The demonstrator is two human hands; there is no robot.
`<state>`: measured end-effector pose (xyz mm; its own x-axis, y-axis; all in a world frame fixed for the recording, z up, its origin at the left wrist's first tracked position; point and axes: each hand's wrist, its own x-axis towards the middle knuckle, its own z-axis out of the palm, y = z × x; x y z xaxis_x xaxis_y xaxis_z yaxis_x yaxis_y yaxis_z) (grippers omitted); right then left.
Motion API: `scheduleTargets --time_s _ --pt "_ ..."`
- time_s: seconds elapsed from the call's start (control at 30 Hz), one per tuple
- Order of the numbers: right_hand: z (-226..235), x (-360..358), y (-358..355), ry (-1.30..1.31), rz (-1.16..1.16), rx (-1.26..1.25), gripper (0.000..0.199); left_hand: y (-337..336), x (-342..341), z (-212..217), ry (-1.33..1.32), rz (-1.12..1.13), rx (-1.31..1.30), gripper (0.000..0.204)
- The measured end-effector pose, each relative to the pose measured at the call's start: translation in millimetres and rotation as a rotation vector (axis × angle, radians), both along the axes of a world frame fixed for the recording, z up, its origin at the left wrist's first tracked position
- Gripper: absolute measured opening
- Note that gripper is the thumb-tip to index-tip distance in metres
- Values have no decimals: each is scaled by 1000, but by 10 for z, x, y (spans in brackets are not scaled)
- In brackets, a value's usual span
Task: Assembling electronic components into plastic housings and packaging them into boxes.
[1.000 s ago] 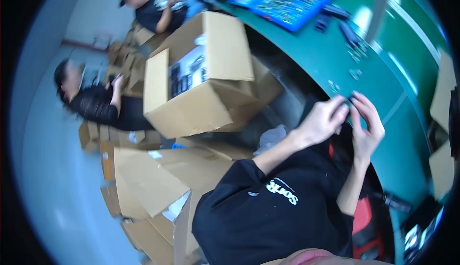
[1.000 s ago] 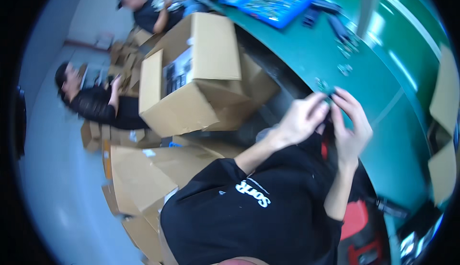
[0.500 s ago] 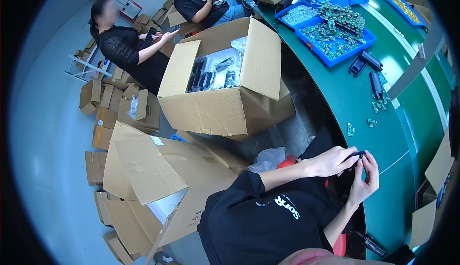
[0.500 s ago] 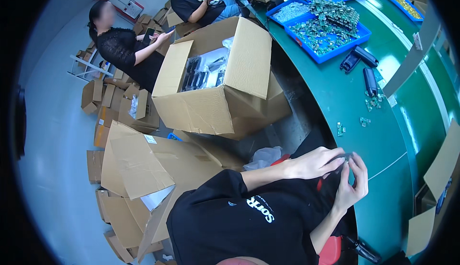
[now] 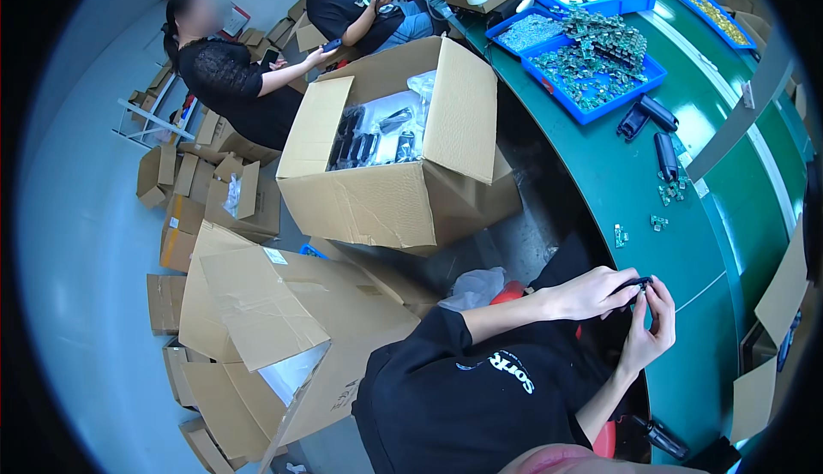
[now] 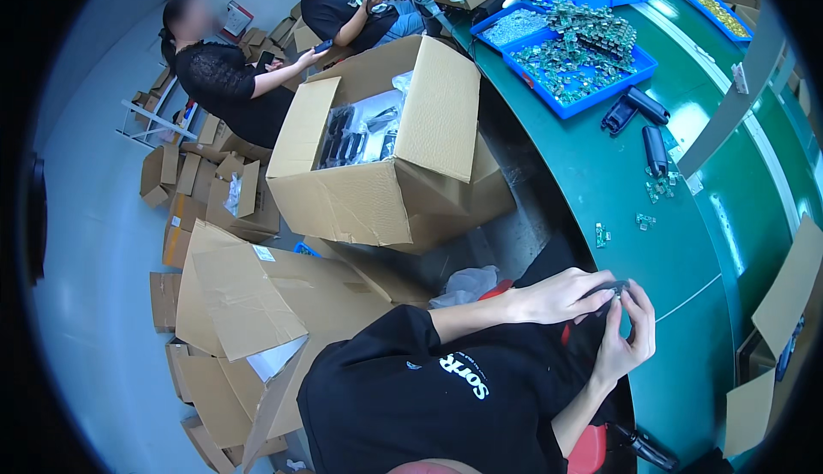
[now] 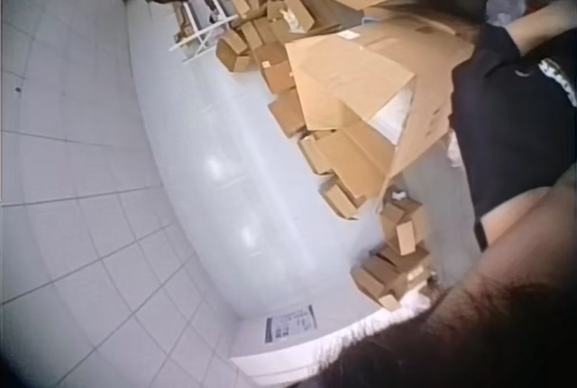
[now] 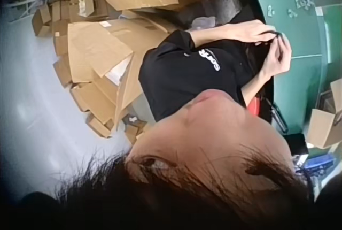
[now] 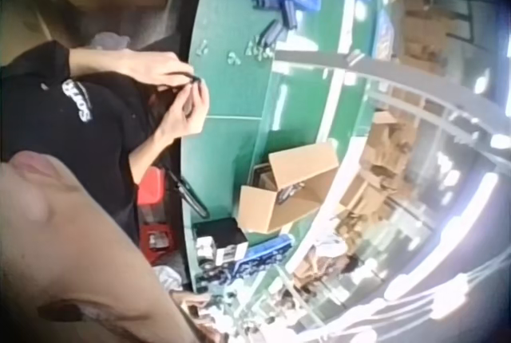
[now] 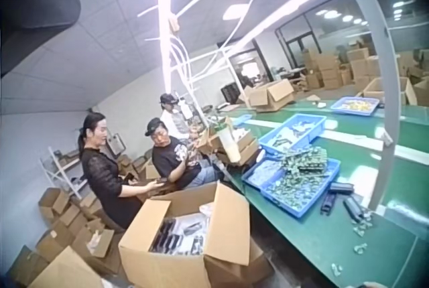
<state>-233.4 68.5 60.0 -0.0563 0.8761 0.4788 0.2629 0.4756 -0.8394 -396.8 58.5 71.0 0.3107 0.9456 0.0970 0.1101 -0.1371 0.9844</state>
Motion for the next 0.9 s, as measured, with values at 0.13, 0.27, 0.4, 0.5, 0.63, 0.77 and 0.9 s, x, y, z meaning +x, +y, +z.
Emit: scheduleTargets --time_s 0.13,0.27,0.4,0.5,0.63,0.77,0.9 --pt "17 25 -9 -8 -14 10 15 3 26 15 4 -11 8 24" --pt "20 47 -9 -61 -33 50 14 3 48 36 9 5 23 23" --pt "-25 17 -22 63 5 -29 16 -6 56 9 -18 46 58 23" --pt "-42 -11 -9 237 68 -167 22 6 52 39 -46 34 57 25" --pt "-44 43 -13 361 228 -441 33 -29 38 123 -104 61 -10 29" --pt "-182 65 48 425 363 -487 41 -41 22 89 -203 93 -62 32" --pt "-219 18 67 585 416 -529 41 -35 6 80 -247 96 -81 34"
